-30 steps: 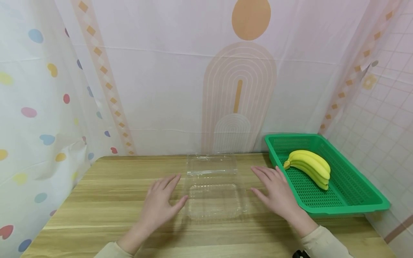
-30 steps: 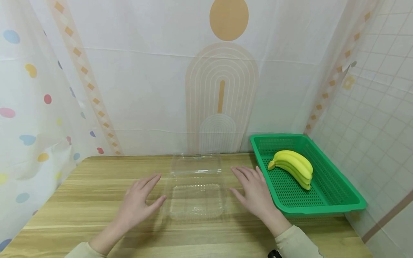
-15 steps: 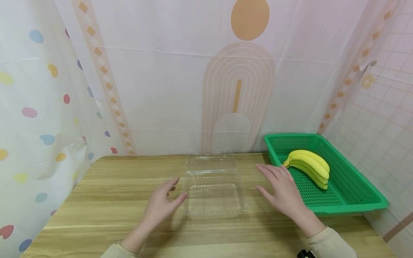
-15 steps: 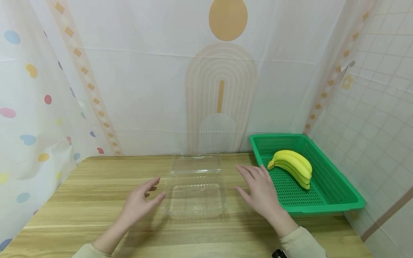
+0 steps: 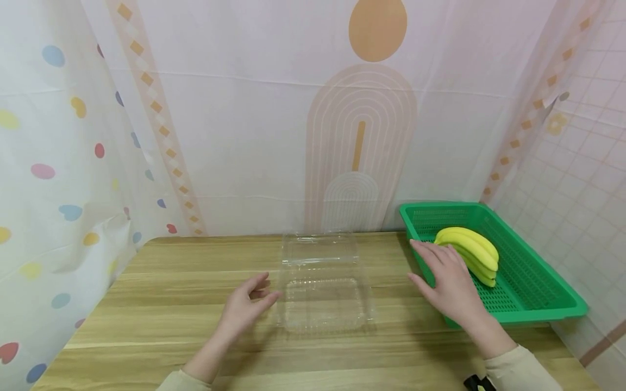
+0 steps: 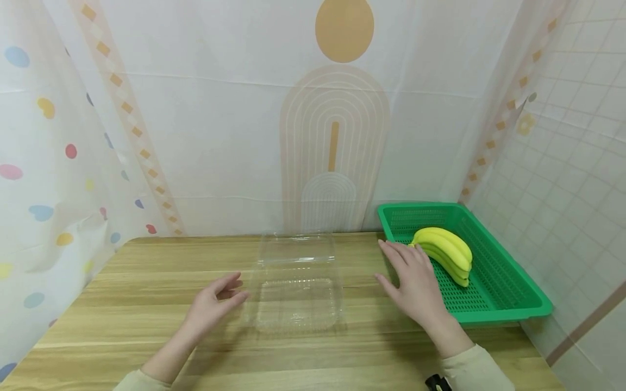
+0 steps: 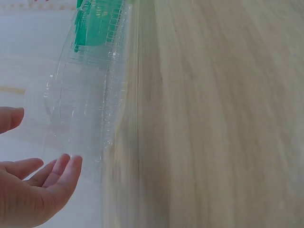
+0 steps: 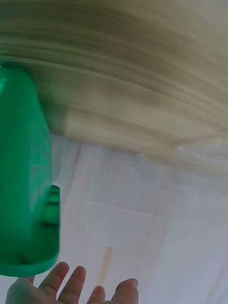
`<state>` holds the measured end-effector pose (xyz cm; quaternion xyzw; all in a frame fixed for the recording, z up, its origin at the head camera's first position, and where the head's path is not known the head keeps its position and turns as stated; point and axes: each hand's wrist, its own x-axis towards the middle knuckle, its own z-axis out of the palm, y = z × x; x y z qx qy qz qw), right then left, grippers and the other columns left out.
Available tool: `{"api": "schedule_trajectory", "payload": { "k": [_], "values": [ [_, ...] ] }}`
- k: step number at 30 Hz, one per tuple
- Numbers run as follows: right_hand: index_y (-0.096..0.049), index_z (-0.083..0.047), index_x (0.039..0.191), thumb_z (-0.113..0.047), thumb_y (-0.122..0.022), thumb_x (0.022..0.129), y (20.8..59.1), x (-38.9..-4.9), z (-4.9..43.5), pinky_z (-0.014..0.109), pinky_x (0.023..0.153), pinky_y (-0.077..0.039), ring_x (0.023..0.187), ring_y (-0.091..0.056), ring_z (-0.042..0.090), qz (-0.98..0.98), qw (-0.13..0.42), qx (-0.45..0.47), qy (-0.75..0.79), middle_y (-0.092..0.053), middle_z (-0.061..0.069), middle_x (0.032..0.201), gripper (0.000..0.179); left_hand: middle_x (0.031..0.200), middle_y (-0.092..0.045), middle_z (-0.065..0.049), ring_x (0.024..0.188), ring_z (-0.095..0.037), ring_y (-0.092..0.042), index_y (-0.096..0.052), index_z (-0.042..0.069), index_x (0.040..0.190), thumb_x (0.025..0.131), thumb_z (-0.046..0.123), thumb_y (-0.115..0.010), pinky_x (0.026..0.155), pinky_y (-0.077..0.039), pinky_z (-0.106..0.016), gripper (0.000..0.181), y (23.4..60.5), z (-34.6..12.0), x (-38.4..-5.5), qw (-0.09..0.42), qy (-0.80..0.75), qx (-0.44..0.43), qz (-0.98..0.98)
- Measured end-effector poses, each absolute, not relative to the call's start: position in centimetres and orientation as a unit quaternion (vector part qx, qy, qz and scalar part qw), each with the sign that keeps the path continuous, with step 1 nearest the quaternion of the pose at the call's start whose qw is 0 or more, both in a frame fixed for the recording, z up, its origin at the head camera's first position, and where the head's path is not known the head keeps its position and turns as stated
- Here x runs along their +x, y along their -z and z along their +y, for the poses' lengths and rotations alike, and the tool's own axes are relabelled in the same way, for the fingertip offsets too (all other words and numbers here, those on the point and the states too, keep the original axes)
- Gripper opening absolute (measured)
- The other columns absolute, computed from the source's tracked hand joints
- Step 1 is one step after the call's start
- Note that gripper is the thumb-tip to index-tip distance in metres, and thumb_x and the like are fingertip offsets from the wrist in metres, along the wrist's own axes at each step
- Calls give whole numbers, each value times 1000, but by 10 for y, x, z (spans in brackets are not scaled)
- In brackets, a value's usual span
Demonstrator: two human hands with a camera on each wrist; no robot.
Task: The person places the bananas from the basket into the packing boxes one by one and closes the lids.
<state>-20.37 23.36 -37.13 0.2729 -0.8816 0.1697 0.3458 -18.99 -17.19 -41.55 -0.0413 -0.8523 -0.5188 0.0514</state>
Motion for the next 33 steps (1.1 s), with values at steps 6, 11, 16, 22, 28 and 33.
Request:
{"api": "schedule_trajectory", "payload": {
  "k": [6, 11, 16, 22, 28, 33],
  "values": [
    [-53, -4, 139, -12, -82, 76, 371, -205, 245, 67, 107, -30, 120, -51, 41, -886, 341, 265, -168, -59, 19, 129, 70, 129, -56, -28, 109, -34, -61, -44, -9, 142, 91, 11, -72, 81, -60, -32, 61, 418, -171, -193, 22, 594, -23, -804],
    [-53, -3, 140, -19, -78, 83, 371, -206, 254, 66, 108, -29, 120, -50, 42, -886, 342, 264, -168, -59, 19, 129, 64, 129, -53, -31, 103, -30, -62, -41, -13, 142, 92, 1, -68, 79, -60, -34, 58, 420, -169, -198, 0, 638, -9, -770],
    [-52, -5, 141, -20, -78, 84, 371, -207, 262, 69, 107, -29, 119, -50, 42, -886, 343, 263, -168, -59, 20, 128, 64, 127, -52, -33, 99, -28, -62, -40, -15, 141, 91, -5, -65, 78, -61, -37, 57, 422, -167, -204, -8, 654, 1, -756],
    [-54, -2, 137, -13, -81, 77, 367, -207, 271, 72, 101, -32, 118, -50, 43, -888, 345, 256, -163, -59, 21, 127, 67, 122, -55, -33, 95, -33, -64, -40, -16, 140, 90, -8, -62, 75, -62, -40, 55, 423, -165, -207, -14, 661, 10, -751],
    [-55, -2, 136, -31, -72, 91, 365, -207, 282, 73, 99, -33, 115, -52, 45, -887, 354, 255, -152, -61, 22, 124, 56, 114, -57, -27, 88, -27, -62, -41, -15, 140, 90, -9, -63, 72, -61, -38, 55, 423, -166, -208, -29, 665, 20, -746],
    [-54, -1, 135, -18, -79, 82, 362, -209, 290, 69, 103, -32, 112, -52, 45, -888, 354, 255, -145, -61, 23, 122, 61, 103, -59, -16, 83, -21, -61, -43, -14, 139, 89, -10, -64, 67, -61, -30, 55, 424, -168, -209, -40, 660, 24, -750]
  ]
}}
